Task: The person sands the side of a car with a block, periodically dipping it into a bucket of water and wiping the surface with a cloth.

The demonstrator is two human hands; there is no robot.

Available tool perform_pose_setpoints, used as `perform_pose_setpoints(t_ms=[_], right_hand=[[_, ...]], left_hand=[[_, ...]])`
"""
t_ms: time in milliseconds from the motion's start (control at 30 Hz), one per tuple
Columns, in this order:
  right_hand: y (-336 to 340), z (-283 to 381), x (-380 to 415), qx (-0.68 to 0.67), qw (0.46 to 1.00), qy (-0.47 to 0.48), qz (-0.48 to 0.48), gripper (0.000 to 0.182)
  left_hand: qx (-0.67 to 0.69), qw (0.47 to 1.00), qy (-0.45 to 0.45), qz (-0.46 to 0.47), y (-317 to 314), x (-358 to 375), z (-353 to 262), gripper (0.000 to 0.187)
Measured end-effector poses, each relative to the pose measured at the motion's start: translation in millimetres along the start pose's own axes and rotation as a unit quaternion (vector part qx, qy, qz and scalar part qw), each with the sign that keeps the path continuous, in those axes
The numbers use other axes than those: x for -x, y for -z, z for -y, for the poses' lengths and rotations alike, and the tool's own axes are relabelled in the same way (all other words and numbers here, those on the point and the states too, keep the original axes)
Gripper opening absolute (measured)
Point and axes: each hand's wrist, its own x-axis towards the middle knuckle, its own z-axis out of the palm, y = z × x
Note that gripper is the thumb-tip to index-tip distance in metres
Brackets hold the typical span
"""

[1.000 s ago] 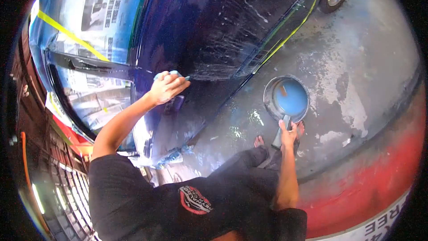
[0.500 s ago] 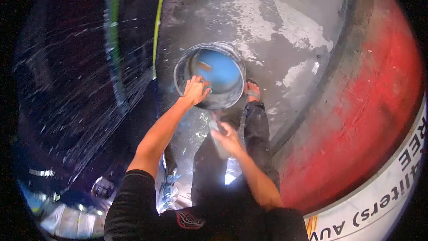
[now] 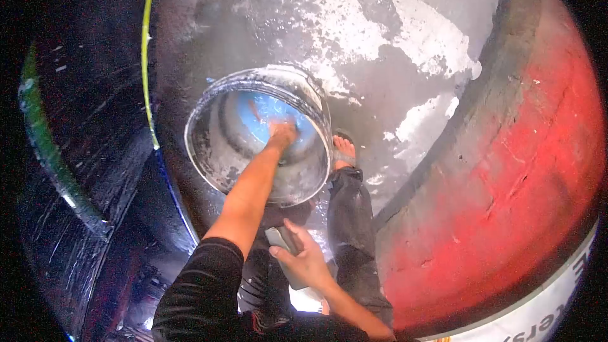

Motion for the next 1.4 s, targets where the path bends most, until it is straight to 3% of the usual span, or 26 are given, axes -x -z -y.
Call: perform_pose_setpoints(t_ms=[100,133,200,233,267,300,367,400,467,533,633,667,733,800,833,867,933,1133,1233,1300,1400], right_hand=[[4,-11,-3,0.039,0.999,0.014,-0.003,0.077],[6,-16,-4,0.060,0.998,0.014,0.002,0.076],[10,-21,-9,0.086,0.996,-0.027,-0.013,0.067],[12,-29,-13,0.091,0.996,0.026,-0.004,0.066],[13,-45,-20,0.061,0.998,0.020,-0.016,0.066],[20,-71,-31,-0.028,1.000,0.004,0.005,0.066],[16,-51,-15,-0.054,0.997,-0.047,0.022,0.059],[13,-51,-8,-0.085,0.994,-0.058,0.024,0.051],[9,-38,12,-0.013,0.998,-0.044,0.036,0.043],[1,-27,28,0.014,0.997,-0.017,0.071,0.045],[-14,17,56,0.074,0.994,-0.011,0.075,0.048],[-21,31,59,0.074,0.994,0.017,0.077,0.047],[-26,49,61,0.079,0.992,0.070,0.076,0.045],[-32,81,72,0.090,0.987,0.120,0.053,0.048],[-37,94,78,0.091,0.984,0.143,0.044,0.049],[-36,105,81,0.073,0.985,0.146,0.060,0.047],[-37,131,101,0.086,0.985,0.145,0.034,0.045],[-37,156,125,0.106,0.976,0.188,0.014,0.047],[-75,186,177,0.150,0.978,0.147,-0.010,0.057],[-82,167,158,0.095,0.984,0.149,0.022,0.068],[-118,160,145,0.128,0.964,0.232,0.028,0.070]], left_hand=[[0.106,0.993,0.000,-0.043,21,21,13,0.051],[0.270,0.960,-0.003,-0.071,30,38,18,0.046],[0.542,0.837,-0.014,-0.077,58,91,24,0.046],[0.649,0.758,-0.022,-0.059,78,126,30,0.048],[0.641,0.764,-0.019,-0.067,116,178,35,0.048],[0.696,0.715,-0.036,-0.056,128,216,49,0.053],[0.717,0.689,-0.079,-0.076,192,325,66,0.045],[0.716,0.688,-0.056,-0.106,242,390,67,0.043],[0.782,0.596,-0.094,-0.156,286,483,98,0.039],[0.603,0.714,-0.126,-0.332,371,596,96,0.029],[0.258,0.792,-0.108,-0.542,446,720,101,0.023],[0.137,0.793,-0.075,-0.589,465,755,101,0.024],[-0.049,0.744,-0.024,-0.666,479,794,118,0.035],[-0.240,0.695,0.054,-0.676,485,803,143,0.051],[-0.269,0.698,0.079,-0.659,484,799,160,0.065],[-0.283,0.682,0.064,-0.672,484,791,170,0.066],[-0.317,0.699,0.016,-0.641,513,781,173,0.064],[-0.338,0.667,-0.117,-0.654,668,732,135,0.053],[-0.338,0.705,-0.171,-0.600,652,737,143,0.046],[-0.349,0.741,-0.165,-0.550,612,754,151,0.047],[-0.342,0.786,-0.145,-0.494,542,783,177,0.057]])
